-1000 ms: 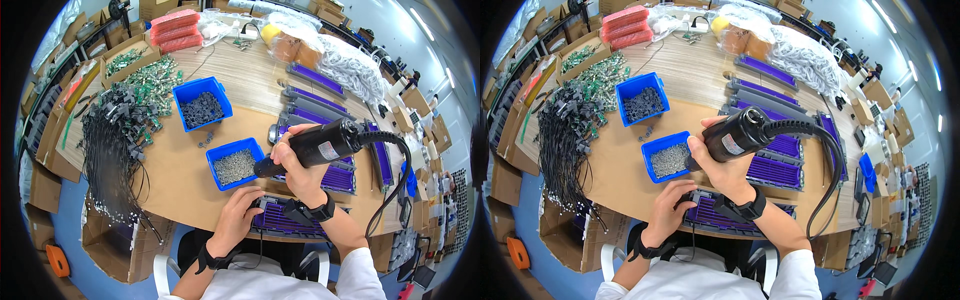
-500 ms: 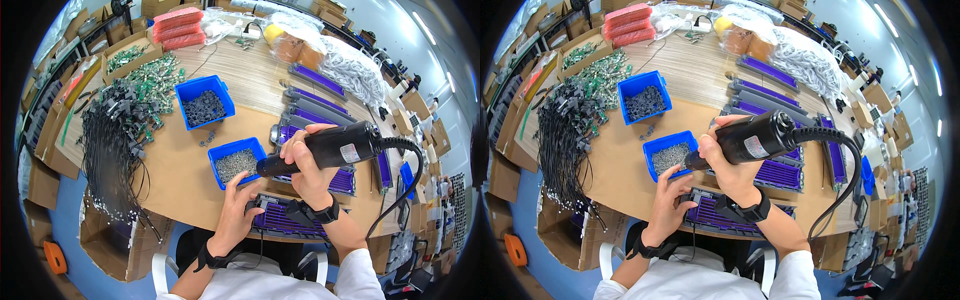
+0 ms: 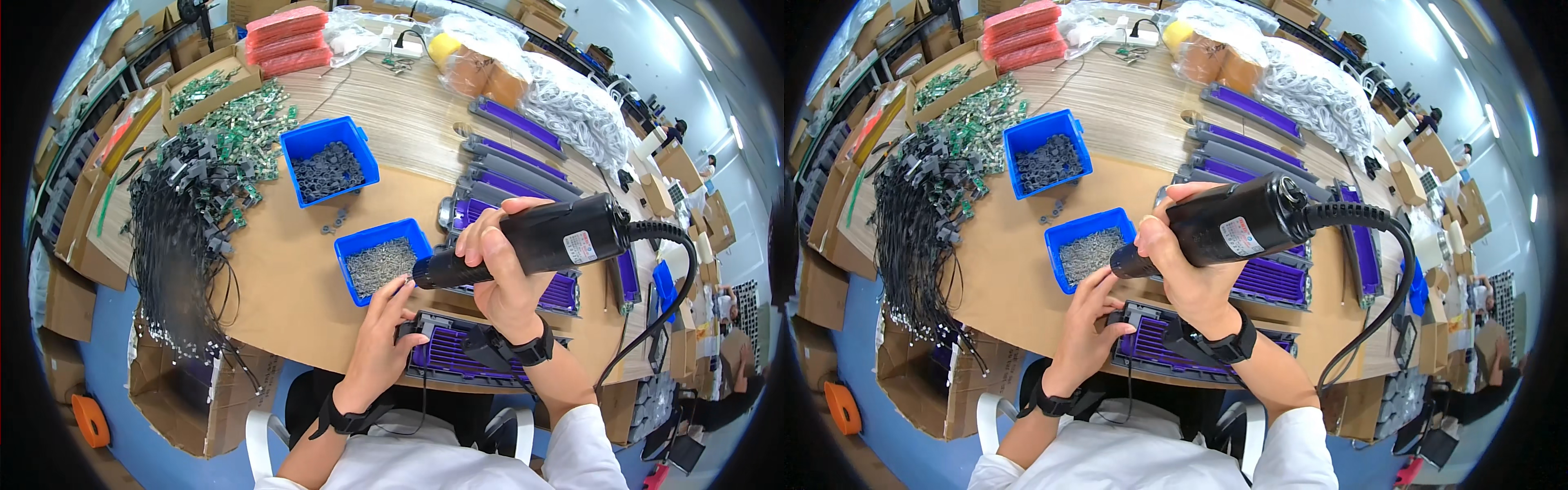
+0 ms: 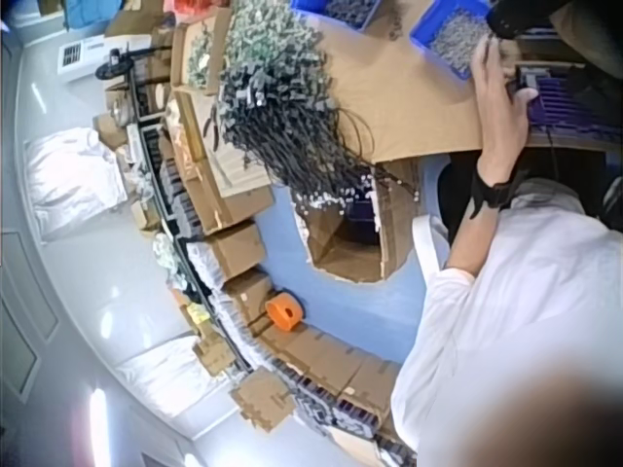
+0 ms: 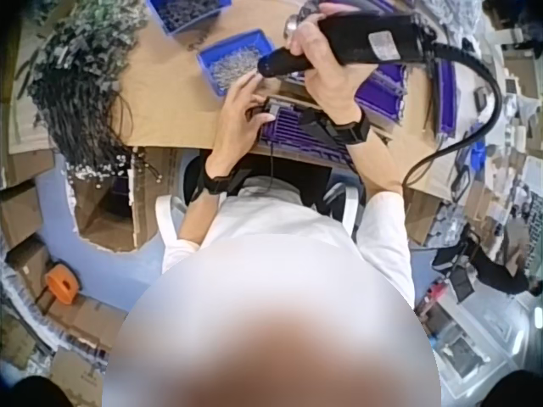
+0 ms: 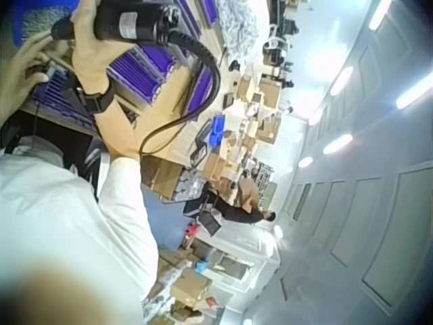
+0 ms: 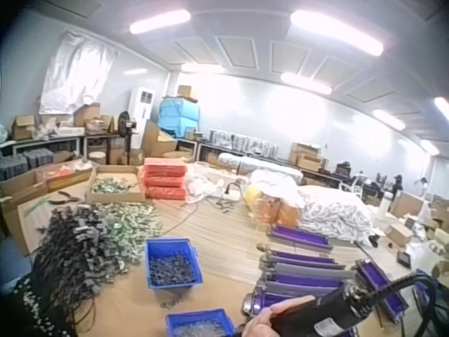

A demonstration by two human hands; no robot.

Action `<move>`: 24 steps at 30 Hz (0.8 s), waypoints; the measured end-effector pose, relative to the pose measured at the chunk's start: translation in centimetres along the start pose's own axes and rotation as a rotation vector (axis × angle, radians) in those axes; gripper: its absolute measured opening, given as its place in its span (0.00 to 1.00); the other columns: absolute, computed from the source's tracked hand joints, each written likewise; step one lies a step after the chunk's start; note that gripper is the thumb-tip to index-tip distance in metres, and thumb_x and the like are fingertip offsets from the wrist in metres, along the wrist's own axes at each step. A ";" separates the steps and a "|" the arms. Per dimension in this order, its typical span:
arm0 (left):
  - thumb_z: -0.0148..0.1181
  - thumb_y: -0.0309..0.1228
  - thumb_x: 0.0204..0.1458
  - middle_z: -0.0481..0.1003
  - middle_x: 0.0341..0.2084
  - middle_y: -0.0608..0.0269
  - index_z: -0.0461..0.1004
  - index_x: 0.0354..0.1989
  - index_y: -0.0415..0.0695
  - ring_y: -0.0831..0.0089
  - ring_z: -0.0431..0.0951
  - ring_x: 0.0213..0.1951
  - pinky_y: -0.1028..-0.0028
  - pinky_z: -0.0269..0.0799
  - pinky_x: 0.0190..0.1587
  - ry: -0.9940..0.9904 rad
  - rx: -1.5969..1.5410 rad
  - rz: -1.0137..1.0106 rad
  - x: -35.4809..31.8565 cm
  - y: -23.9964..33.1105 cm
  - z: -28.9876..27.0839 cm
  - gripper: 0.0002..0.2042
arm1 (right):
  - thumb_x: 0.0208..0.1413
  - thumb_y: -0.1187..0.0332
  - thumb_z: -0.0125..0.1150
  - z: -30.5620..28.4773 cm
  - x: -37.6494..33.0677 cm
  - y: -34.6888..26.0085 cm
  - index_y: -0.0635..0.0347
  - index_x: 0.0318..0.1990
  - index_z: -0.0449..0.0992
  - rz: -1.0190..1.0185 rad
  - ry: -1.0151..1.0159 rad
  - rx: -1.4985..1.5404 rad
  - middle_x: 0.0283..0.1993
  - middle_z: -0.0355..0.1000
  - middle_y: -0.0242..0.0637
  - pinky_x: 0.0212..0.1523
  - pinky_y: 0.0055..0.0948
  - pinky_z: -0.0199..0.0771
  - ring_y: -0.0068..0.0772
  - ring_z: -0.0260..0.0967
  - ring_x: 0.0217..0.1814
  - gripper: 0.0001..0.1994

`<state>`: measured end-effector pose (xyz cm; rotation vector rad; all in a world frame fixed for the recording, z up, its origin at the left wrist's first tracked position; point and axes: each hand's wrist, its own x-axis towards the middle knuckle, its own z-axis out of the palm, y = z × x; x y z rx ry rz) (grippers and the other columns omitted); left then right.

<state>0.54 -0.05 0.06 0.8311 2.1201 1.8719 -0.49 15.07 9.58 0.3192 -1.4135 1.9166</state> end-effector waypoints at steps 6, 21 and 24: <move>0.68 0.14 0.40 0.58 0.63 0.56 0.60 0.63 0.38 0.68 0.74 0.42 0.70 0.77 0.48 0.009 0.021 0.013 0.0 0.2 0.0 0.37 | 0.50 0.86 0.58 -0.1 0.0 0.1 0.68 0.49 0.65 0.001 -0.034 -0.009 0.27 0.70 0.38 0.31 0.25 0.73 0.25 0.70 0.27 0.18; 0.68 0.13 0.37 0.60 0.60 0.59 0.63 0.62 0.38 0.70 0.74 0.43 0.74 0.75 0.47 0.013 0.018 0.027 0.0 0.3 0.0 0.37 | 0.50 0.85 0.59 0.0 -0.2 -0.5 0.67 0.48 0.65 0.011 -0.032 -0.026 0.26 0.70 0.37 0.30 0.24 0.72 0.24 0.69 0.27 0.17; 0.68 0.13 0.38 0.61 0.61 0.57 0.63 0.61 0.38 0.66 0.73 0.42 0.71 0.76 0.48 0.005 0.011 0.023 0.0 0.3 0.0 0.36 | 0.50 0.84 0.60 -0.2 -0.2 -0.5 0.67 0.48 0.66 0.015 -0.027 -0.041 0.26 0.70 0.36 0.30 0.23 0.71 0.23 0.70 0.27 0.17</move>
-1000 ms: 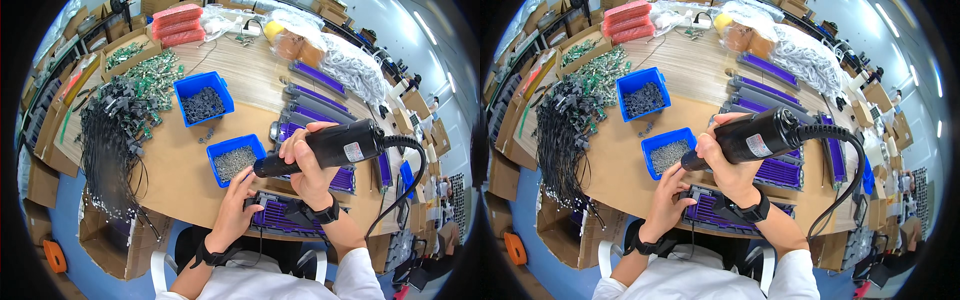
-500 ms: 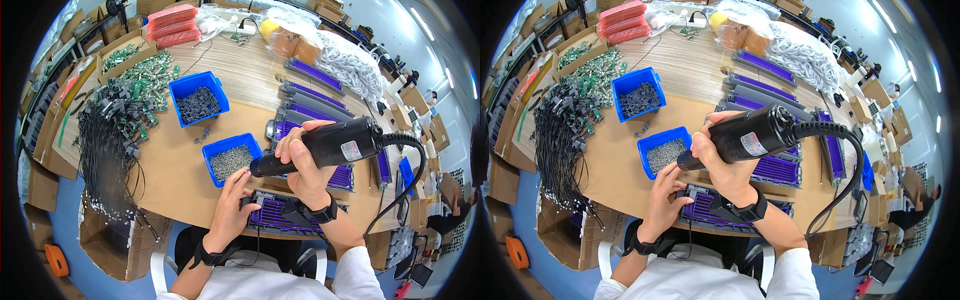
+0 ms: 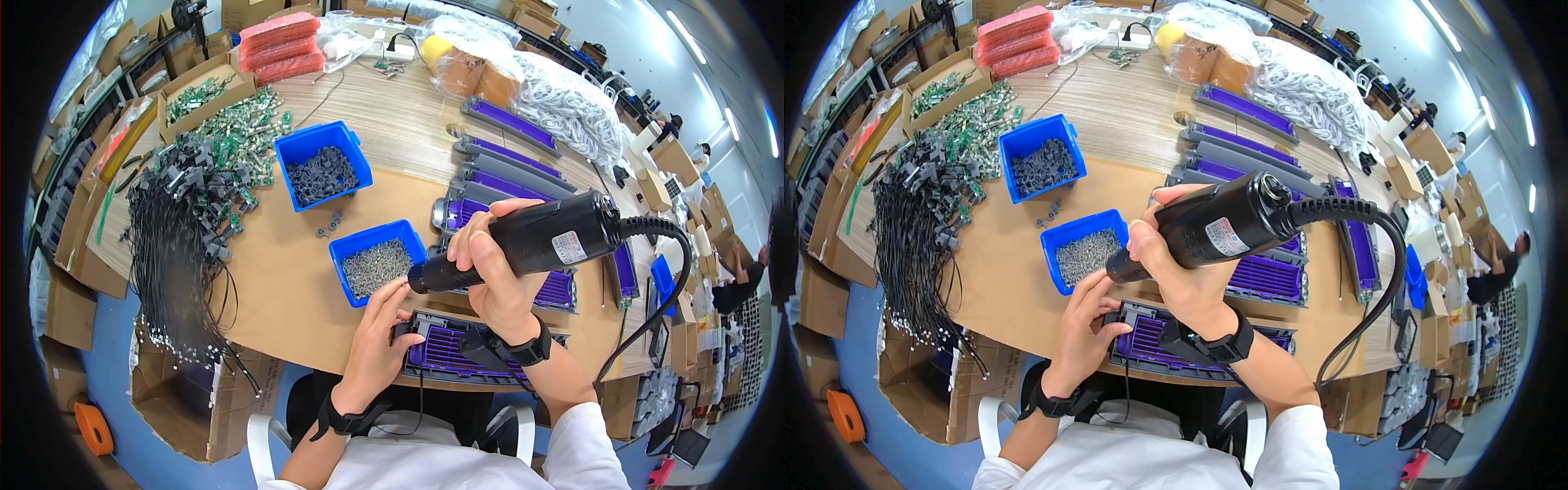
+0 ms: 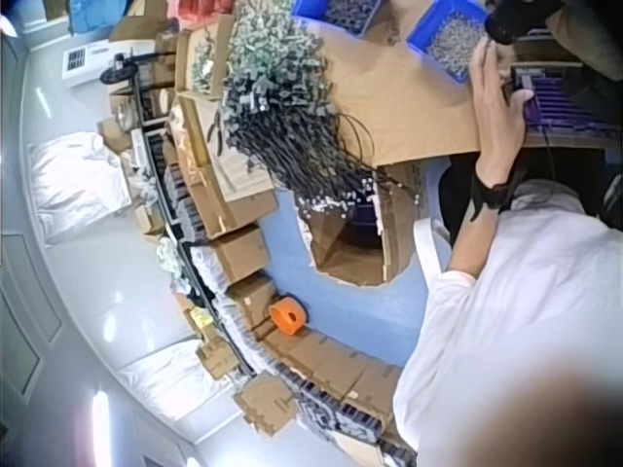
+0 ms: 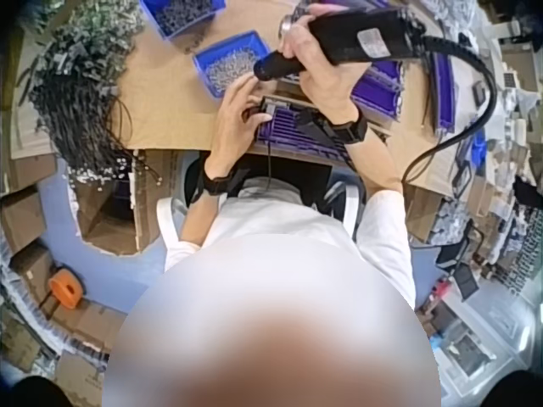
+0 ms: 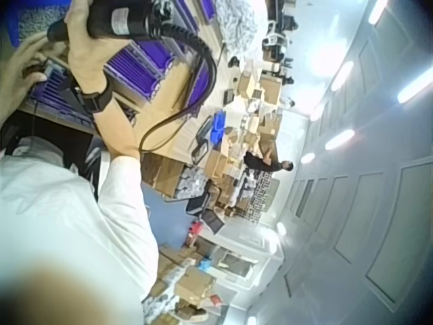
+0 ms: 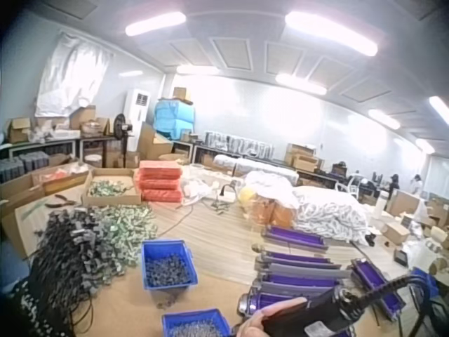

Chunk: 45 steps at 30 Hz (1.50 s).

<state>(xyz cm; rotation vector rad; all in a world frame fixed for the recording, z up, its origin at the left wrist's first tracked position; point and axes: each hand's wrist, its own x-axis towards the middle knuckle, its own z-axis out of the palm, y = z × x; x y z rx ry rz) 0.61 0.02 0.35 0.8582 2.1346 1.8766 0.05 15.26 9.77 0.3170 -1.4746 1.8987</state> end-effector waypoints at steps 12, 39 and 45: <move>0.67 0.14 0.39 0.64 0.60 0.57 0.69 0.56 0.41 0.63 0.74 0.46 0.70 0.74 0.48 -0.026 0.036 0.053 0.0 -0.3 0.0 0.30 | 0.50 0.82 0.63 -0.9 0.2 -0.7 0.66 0.46 0.67 0.112 -0.051 -0.016 0.28 0.71 0.35 0.28 0.22 0.72 0.22 0.70 0.26 0.16; 0.67 0.17 0.42 0.76 0.40 0.61 0.78 0.40 0.39 0.73 0.76 0.33 0.76 0.71 0.30 0.043 -0.010 -0.006 -0.1 -0.1 0.5 0.14 | 0.47 0.81 0.67 -1.7 -2.3 -4.7 0.65 0.45 0.71 0.174 -0.228 -0.306 0.26 0.72 0.29 0.29 0.18 0.70 0.14 0.69 0.28 0.17; 0.67 0.17 0.42 0.76 0.40 0.61 0.77 0.40 0.39 0.71 0.76 0.34 0.75 0.71 0.31 0.050 -0.024 0.006 -0.2 -0.3 0.7 0.15 | 0.47 0.81 0.67 -1.7 -2.3 -4.4 0.66 0.45 0.71 0.172 -0.247 -0.301 0.26 0.71 0.29 0.29 0.18 0.71 0.15 0.70 0.28 0.17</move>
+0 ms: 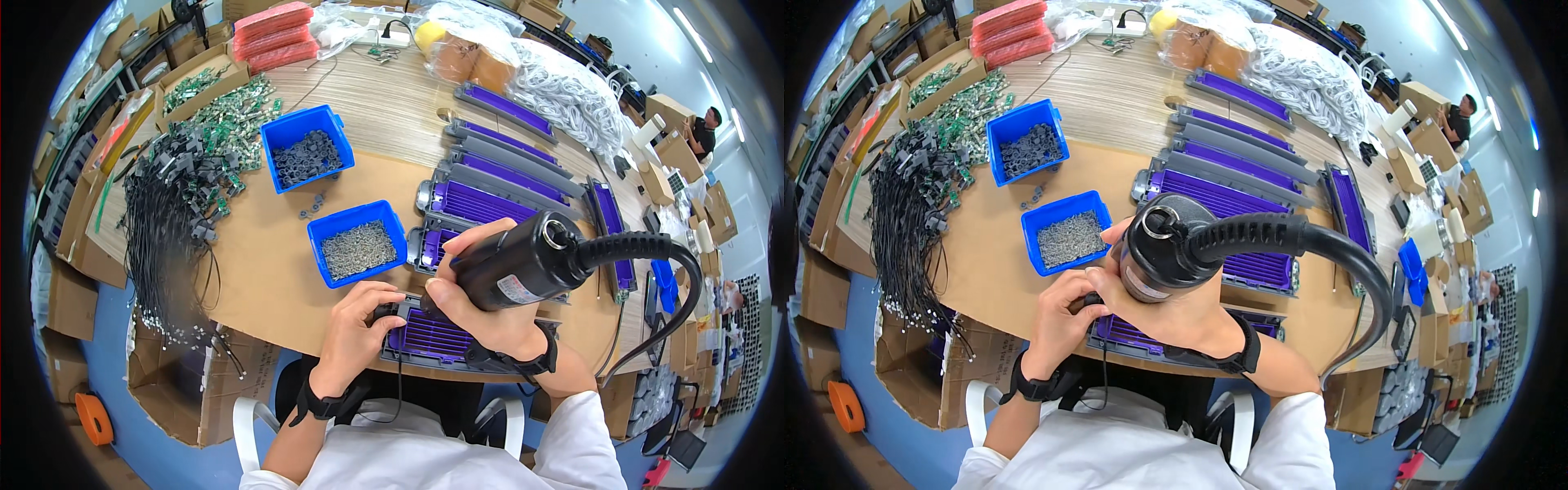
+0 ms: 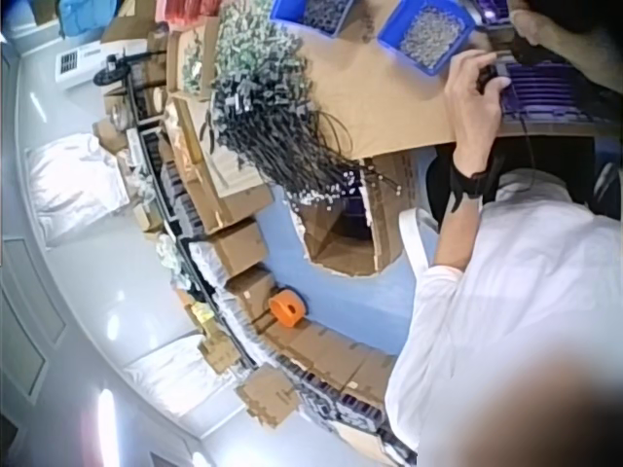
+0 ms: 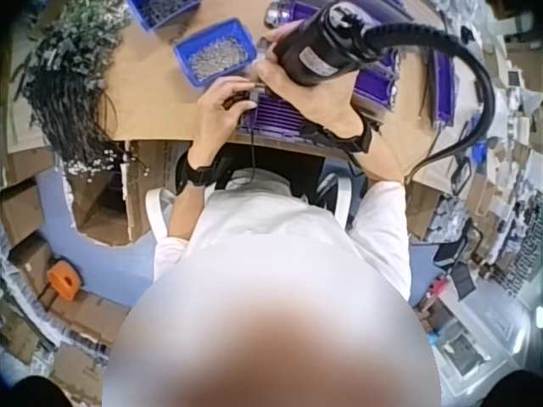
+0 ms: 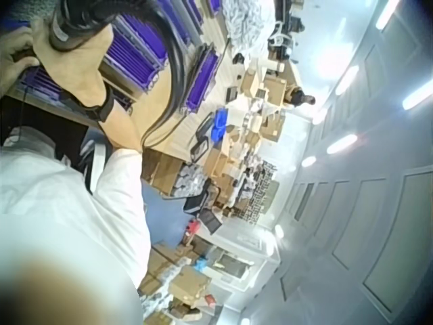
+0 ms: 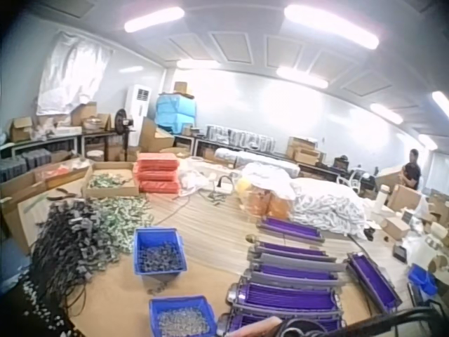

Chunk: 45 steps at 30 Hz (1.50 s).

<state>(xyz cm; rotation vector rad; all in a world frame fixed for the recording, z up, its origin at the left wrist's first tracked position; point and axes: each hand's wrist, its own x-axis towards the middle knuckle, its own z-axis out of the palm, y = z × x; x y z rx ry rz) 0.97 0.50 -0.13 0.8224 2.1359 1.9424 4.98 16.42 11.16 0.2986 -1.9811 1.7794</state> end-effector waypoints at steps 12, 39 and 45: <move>0.70 0.20 0.40 0.76 0.39 0.62 0.77 0.41 0.40 0.70 0.75 0.32 0.75 0.70 0.31 -0.031 0.060 0.009 0.1 -0.3 -0.4 0.17 | 0.42 0.78 0.70 -0.9 1.4 0.6 0.61 0.37 0.67 0.036 -0.189 -0.054 0.27 0.70 0.31 0.33 0.20 0.66 0.20 0.68 0.26 0.17; 0.68 0.18 0.40 0.77 0.40 0.57 0.76 0.41 0.38 0.59 0.78 0.42 0.69 0.74 0.44 -0.006 0.079 0.053 -0.1 0.0 -0.4 0.16 | 0.46 0.79 0.70 2.4 3.7 4.1 0.66 0.42 0.74 -0.064 0.183 0.145 0.30 0.74 0.31 0.32 0.18 0.72 0.16 0.71 0.31 0.15; 0.68 0.19 0.41 0.77 0.40 0.56 0.76 0.41 0.39 0.57 0.78 0.42 0.68 0.73 0.45 0.002 0.080 0.082 -0.1 0.3 -0.6 0.16 | 0.50 0.82 0.60 2.7 3.8 3.8 0.64 0.47 0.64 -0.039 0.165 0.088 0.27 0.69 0.39 0.31 0.29 0.73 0.28 0.69 0.25 0.17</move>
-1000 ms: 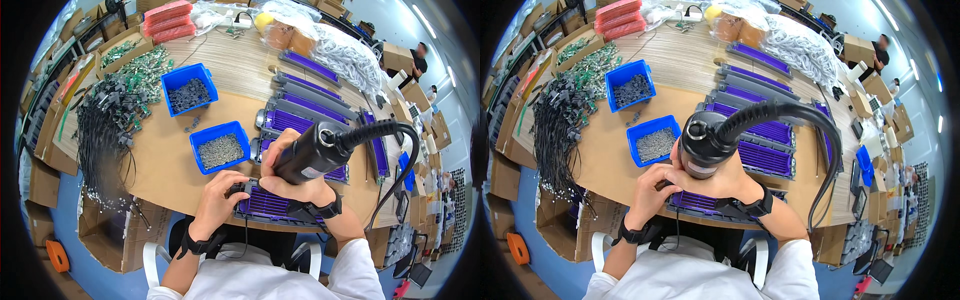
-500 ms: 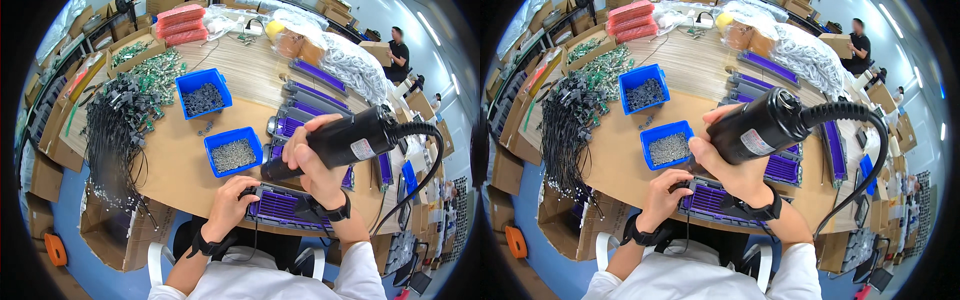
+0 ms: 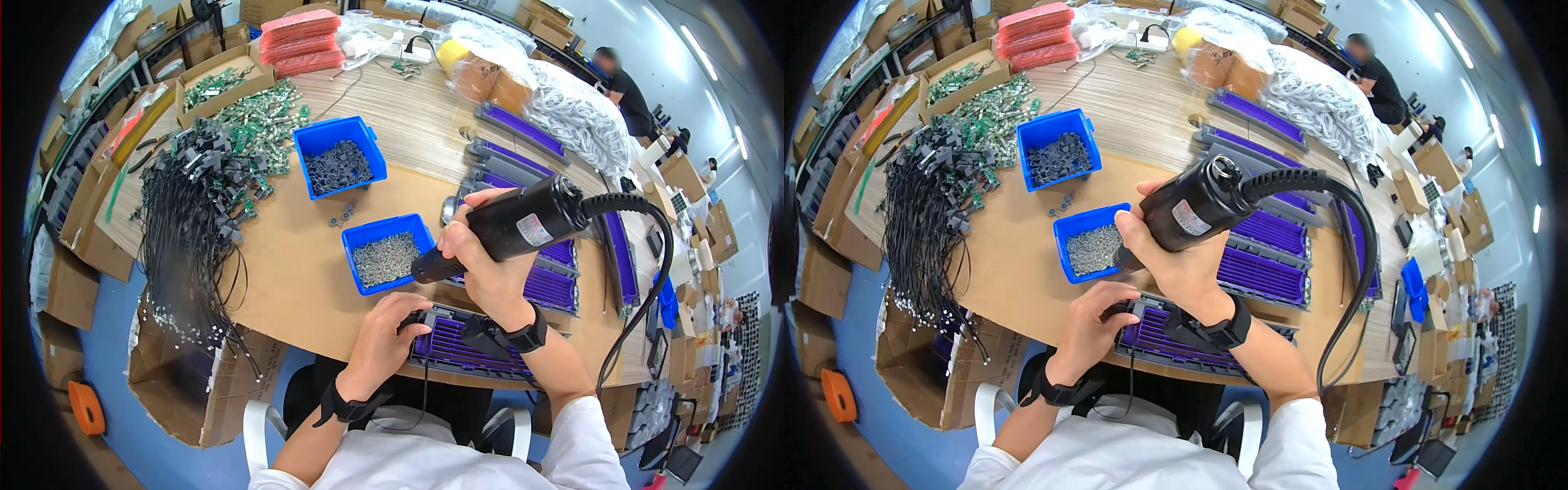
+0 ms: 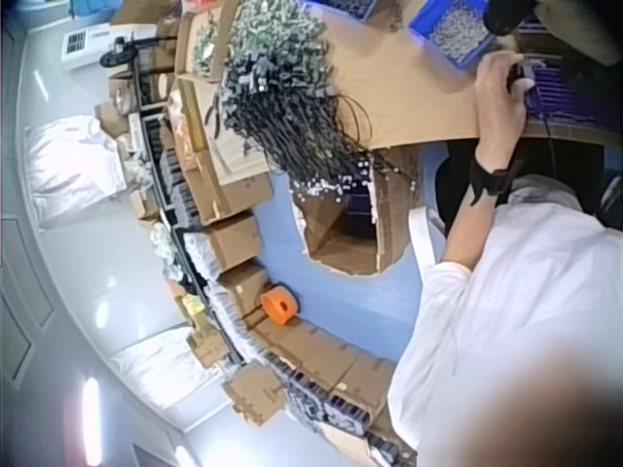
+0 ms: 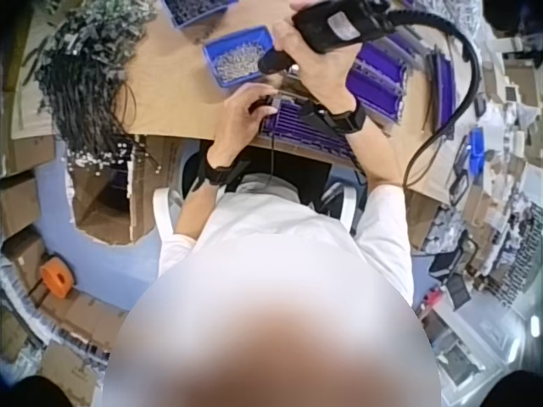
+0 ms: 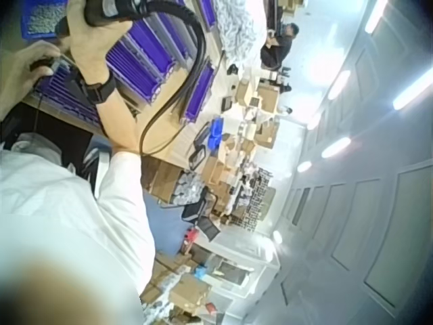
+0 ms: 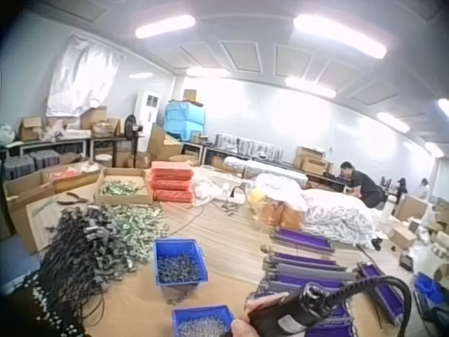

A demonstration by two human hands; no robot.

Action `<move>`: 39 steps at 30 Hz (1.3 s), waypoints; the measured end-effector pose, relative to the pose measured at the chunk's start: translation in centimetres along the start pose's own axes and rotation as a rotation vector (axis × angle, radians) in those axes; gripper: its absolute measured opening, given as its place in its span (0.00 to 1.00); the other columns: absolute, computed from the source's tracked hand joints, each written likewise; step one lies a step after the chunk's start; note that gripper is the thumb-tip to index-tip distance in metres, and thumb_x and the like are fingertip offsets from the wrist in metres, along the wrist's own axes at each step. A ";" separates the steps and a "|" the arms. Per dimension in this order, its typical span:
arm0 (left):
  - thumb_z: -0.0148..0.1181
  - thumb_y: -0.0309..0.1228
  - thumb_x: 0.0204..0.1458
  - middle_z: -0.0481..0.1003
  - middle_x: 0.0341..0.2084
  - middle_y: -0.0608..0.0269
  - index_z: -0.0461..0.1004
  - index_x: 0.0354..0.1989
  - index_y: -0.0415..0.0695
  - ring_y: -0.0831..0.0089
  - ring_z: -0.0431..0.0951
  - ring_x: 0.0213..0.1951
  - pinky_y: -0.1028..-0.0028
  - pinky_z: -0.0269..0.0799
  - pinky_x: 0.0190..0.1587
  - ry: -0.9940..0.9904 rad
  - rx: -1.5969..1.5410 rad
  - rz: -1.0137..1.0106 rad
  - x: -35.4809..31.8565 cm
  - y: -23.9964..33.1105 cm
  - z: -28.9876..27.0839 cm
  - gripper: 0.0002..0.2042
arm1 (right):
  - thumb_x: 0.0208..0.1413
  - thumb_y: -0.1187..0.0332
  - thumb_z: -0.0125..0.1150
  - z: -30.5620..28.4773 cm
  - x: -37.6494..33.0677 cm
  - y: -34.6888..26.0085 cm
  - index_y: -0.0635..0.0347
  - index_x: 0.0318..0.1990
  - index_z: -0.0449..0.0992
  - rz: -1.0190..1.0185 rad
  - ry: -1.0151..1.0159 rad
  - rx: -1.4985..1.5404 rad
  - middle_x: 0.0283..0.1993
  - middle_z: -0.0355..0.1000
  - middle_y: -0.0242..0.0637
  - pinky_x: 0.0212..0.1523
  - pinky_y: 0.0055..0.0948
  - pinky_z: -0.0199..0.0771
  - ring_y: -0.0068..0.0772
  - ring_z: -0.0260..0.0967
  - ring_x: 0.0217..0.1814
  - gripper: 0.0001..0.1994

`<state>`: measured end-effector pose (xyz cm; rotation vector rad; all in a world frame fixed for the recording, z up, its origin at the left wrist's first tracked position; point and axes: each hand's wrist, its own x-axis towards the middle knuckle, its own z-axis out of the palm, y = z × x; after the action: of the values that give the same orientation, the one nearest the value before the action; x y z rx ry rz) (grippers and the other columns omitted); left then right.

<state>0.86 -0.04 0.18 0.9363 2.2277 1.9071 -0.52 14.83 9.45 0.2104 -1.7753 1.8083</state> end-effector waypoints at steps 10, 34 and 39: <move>0.66 0.19 0.42 0.75 0.40 0.56 0.74 0.44 0.40 0.54 0.75 0.43 0.64 0.72 0.42 -0.005 0.030 0.071 -0.1 -0.3 0.0 0.17 | 0.49 0.82 0.62 0.9 0.1 0.4 0.65 0.46 0.67 0.013 -0.010 0.098 0.27 0.71 0.37 0.29 0.26 0.72 0.25 0.70 0.26 0.16; 0.69 0.13 0.37 0.55 0.62 0.55 0.62 0.59 0.40 0.68 0.76 0.43 0.71 0.76 0.48 0.050 -0.029 -0.038 -0.3 -0.2 0.5 0.36 | 0.50 0.85 0.58 0.4 0.6 -0.4 0.66 0.47 0.66 -0.129 0.096 0.307 0.26 0.70 0.38 0.30 0.28 0.74 0.27 0.71 0.26 0.16; 0.70 0.13 0.36 0.57 0.63 0.57 0.60 0.62 0.39 0.68 0.76 0.43 0.73 0.76 0.47 0.016 -0.038 -0.041 -0.2 -0.4 0.4 0.39 | 0.50 0.86 0.58 0.4 0.4 -0.9 0.65 0.47 0.65 -0.118 0.083 0.321 0.27 0.70 0.38 0.31 0.28 0.74 0.27 0.71 0.26 0.17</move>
<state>1.01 0.16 -0.33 0.8663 2.1934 1.9393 -0.54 14.49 10.51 0.3532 -1.3802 1.9771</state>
